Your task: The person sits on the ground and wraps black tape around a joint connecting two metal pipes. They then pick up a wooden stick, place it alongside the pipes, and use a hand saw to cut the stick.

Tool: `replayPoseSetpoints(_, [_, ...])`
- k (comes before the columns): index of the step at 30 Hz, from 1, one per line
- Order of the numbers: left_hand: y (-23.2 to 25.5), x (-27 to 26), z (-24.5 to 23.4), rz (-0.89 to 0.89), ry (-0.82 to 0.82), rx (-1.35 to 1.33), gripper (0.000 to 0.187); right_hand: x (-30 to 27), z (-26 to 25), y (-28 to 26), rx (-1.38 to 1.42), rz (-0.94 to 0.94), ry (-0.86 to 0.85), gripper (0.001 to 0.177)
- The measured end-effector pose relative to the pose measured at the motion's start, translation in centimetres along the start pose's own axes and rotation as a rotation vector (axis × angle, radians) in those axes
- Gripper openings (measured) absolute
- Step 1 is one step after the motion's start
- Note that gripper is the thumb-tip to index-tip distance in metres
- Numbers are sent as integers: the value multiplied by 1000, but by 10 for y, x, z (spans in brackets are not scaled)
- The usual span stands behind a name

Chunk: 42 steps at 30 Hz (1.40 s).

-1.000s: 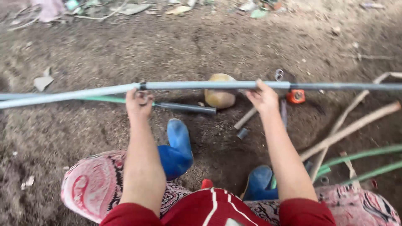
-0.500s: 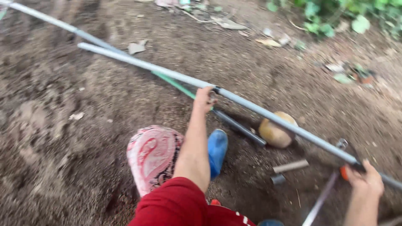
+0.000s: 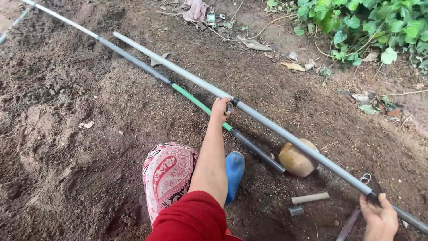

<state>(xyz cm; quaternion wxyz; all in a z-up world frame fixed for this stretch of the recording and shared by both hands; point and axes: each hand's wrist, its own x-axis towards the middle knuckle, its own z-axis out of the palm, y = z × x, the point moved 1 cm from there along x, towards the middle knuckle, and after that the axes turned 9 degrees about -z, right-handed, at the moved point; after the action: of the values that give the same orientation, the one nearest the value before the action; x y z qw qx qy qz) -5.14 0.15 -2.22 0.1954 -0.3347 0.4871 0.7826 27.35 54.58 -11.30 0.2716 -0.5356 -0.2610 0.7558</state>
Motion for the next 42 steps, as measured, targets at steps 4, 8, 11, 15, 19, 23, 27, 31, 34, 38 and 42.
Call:
replayPoseSetpoints(4, [-2,9,-4,5,18,-73,15,-55,35,-9,-100,-29,18,20])
replayPoseSetpoints(8, [6,16,-12,20,11,-115,12,-124,72,-10,-101,-6,123,18])
replayPoseSetpoints(11, [19,19,-16,72,73,-77,17,-109,68,4,-84,-12,47,18])
replayPoseSetpoints(15, [26,-16,-13,138,191,-119,66,-62,47,25,-45,2,-118,19])
replayPoseSetpoints(19, [5,-33,2,77,137,-283,55,-63,49,28,-84,-14,-103,17])
replayPoseSetpoints(23, [-25,-34,8,19,-125,-290,16,-71,55,27,-113,-6,-64,16])
replayPoseSetpoints(27, [-36,-29,14,-17,-290,-325,19,-114,78,20,-147,-29,70,15])
replayPoseSetpoints(31, [-30,-20,9,-31,-277,-343,52,-142,97,22,-106,4,118,14])
replayPoseSetpoints(34, [-32,-4,-5,34,-284,-412,46,-116,91,35,-135,6,-7,20])
replayPoseSetpoints(38, [-32,2,-14,32,-215,-408,51,-116,95,42,-101,2,22,19])
replayPoseSetpoints(42, [-27,-11,-9,73,-164,-352,49,-161,113,35,-62,-4,46,20])
